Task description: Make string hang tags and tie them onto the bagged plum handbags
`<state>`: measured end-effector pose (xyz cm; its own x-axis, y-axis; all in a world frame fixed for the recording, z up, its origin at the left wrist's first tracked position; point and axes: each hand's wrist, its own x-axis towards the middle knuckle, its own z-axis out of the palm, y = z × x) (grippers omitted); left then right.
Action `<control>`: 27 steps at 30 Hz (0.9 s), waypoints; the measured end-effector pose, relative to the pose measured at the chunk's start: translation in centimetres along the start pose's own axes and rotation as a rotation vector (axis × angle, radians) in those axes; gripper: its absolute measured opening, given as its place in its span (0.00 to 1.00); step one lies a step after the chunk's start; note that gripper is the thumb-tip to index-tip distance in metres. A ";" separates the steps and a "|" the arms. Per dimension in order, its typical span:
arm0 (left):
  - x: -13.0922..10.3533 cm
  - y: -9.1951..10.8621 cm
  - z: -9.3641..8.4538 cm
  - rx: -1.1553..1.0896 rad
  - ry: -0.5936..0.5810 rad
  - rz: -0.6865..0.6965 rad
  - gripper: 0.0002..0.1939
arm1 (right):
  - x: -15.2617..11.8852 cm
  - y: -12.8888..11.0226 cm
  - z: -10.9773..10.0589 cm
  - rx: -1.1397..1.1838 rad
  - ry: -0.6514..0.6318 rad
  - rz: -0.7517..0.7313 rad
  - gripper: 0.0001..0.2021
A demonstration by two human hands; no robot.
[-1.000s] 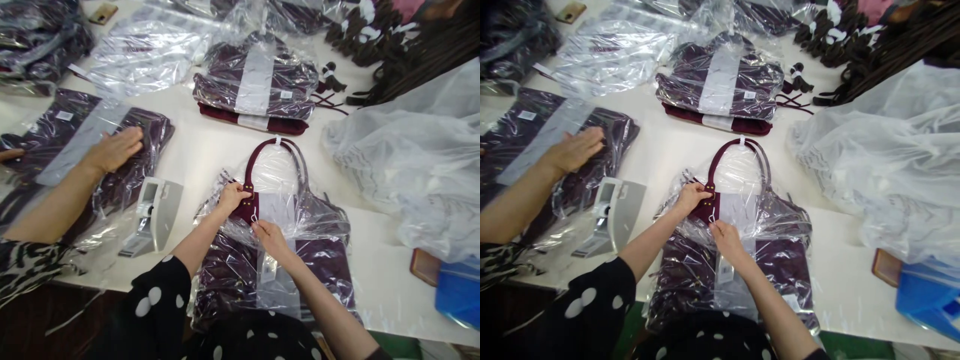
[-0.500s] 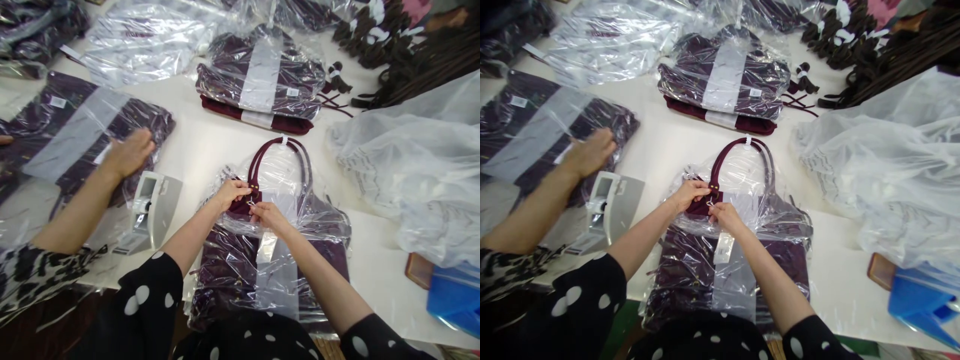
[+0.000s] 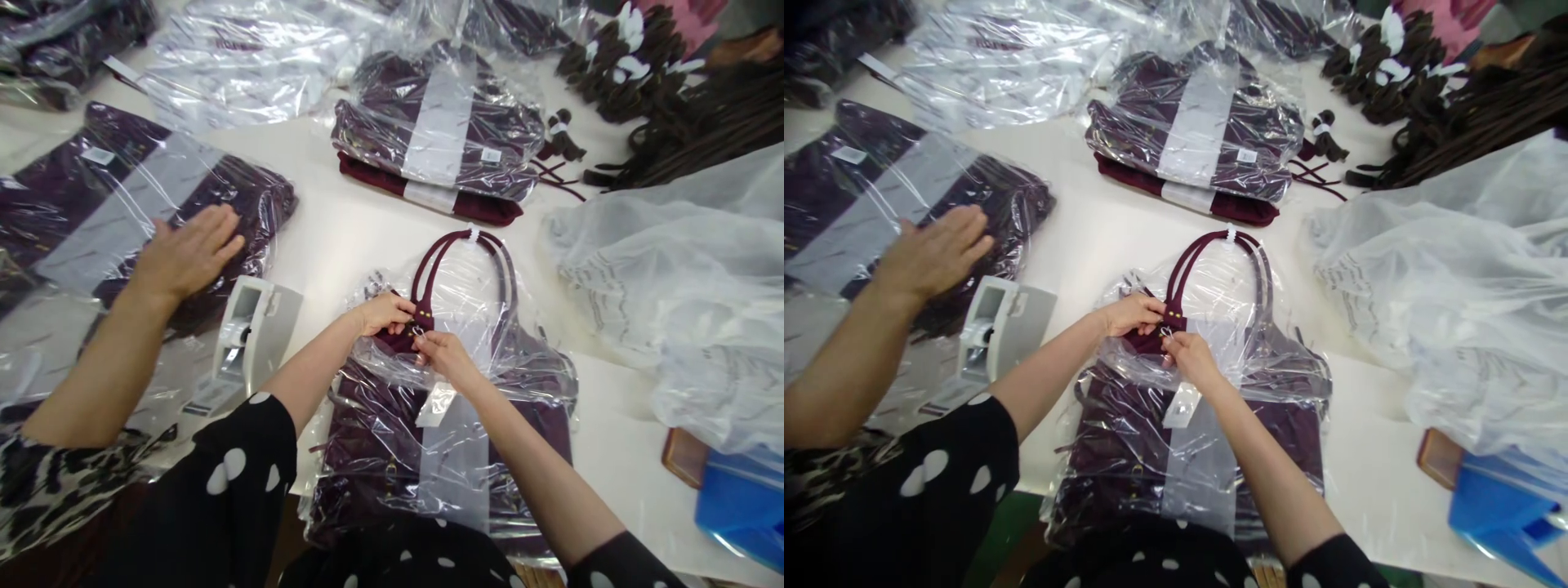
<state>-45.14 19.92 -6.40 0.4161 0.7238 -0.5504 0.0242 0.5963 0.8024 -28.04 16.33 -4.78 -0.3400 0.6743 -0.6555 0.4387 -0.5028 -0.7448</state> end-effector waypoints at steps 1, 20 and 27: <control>0.0 0.2 -0.1 0.021 -0.029 -0.009 0.10 | 0.1 0.3 0.0 -0.016 0.013 -0.011 0.12; 0.9 1.4 0.4 0.318 0.042 -0.007 0.09 | 0.4 2.0 0.2 -0.155 0.099 -0.064 0.13; -0.5 -0.6 1.8 0.124 0.392 0.052 0.07 | 0.5 0.4 0.6 -0.324 0.133 -0.065 0.09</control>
<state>-43.76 18.63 -6.17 0.0428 0.8436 -0.5353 0.1311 0.5264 0.8401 -28.55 16.15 -5.52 -0.2738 0.7746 -0.5701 0.6678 -0.2735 -0.6922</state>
